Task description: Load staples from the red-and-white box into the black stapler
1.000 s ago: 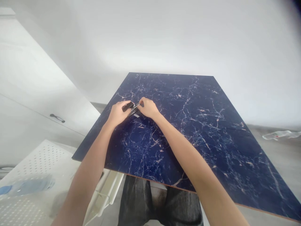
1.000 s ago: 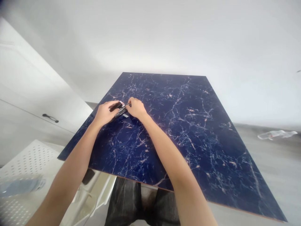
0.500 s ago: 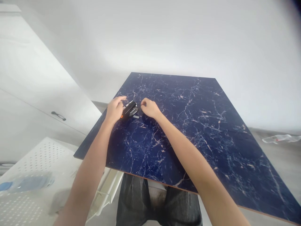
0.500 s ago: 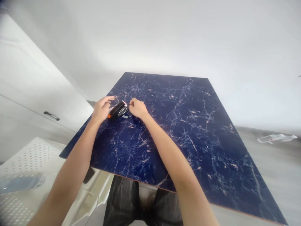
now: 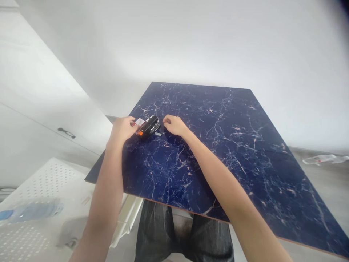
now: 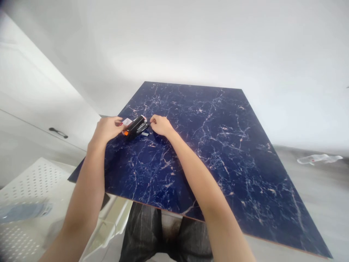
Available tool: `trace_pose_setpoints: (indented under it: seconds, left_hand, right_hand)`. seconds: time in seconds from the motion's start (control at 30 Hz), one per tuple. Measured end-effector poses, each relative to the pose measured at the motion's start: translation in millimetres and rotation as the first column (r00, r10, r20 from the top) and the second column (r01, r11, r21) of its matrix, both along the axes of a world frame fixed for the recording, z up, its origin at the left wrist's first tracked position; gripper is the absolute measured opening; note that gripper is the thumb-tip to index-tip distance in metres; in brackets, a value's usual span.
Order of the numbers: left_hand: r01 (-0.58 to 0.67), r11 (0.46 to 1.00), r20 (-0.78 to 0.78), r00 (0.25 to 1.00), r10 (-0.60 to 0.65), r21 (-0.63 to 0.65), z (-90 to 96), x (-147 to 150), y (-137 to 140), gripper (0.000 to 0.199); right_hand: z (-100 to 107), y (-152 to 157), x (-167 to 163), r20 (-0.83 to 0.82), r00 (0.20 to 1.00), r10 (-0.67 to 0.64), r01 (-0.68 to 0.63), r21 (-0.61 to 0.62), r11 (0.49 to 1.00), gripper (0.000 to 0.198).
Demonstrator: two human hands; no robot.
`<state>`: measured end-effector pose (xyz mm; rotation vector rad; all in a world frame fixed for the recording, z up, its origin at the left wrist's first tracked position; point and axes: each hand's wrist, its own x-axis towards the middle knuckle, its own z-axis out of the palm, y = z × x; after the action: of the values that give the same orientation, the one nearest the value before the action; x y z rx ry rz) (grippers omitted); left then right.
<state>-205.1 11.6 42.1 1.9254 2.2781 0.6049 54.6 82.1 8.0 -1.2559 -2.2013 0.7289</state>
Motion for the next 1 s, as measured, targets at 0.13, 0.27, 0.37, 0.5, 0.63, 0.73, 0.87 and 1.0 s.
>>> trace_pose_setpoints:
  seconds: [0.13,0.27,0.37,0.5,0.63,0.73,0.87,1.0]
  left_hand:
    - [-0.052,0.948,0.032,0.999,0.044,0.315,-3.0,12,5,0.027]
    - [-0.028,0.815,0.166,0.982,-0.085,0.579,-1.5,30,3,0.021]
    - [0.029,0.693,0.128,0.976,-0.174,0.721,-1.0,49,-2,0.014]
    - [0.171,0.614,-0.030,0.972,-0.233,0.770,-10.4,76,-3,0.011]
    - [0.359,0.695,-0.194,0.932,-0.307,0.623,-25.9,94,5,0.022]
    - [0.452,0.743,-0.275,0.892,-0.360,0.494,-29.6,97,8,0.019]
    - [0.514,0.791,-0.349,0.846,-0.404,0.331,-26.2,91,5,0.029]
    - [0.408,0.882,-0.365,0.878,-0.309,0.234,-26.9,86,6,0.039]
  right_hand:
    - [8,-3,6,-0.002,1.000,0.028,-0.028,0.001,1.000,0.021]
    - [13,-12,26,-0.024,0.999,0.034,-0.034,-0.003,0.999,0.020]
    - [9,-24,48,0.016,0.998,0.056,-0.056,0.000,0.998,0.019]
    - [0,-42,71,0.019,0.997,0.075,-0.075,-0.015,0.997,0.020]
    - [1,-60,80,-0.002,0.991,0.135,-0.135,0.002,0.991,0.020]
    - [6,-74,87,0.015,0.981,0.195,-0.195,0.011,0.981,0.020]
    - [11,-95,109,0.040,0.970,0.242,-0.243,0.015,0.970,0.020]
    - [7,-119,138,0.091,0.972,0.214,-0.223,0.102,0.969,0.022]
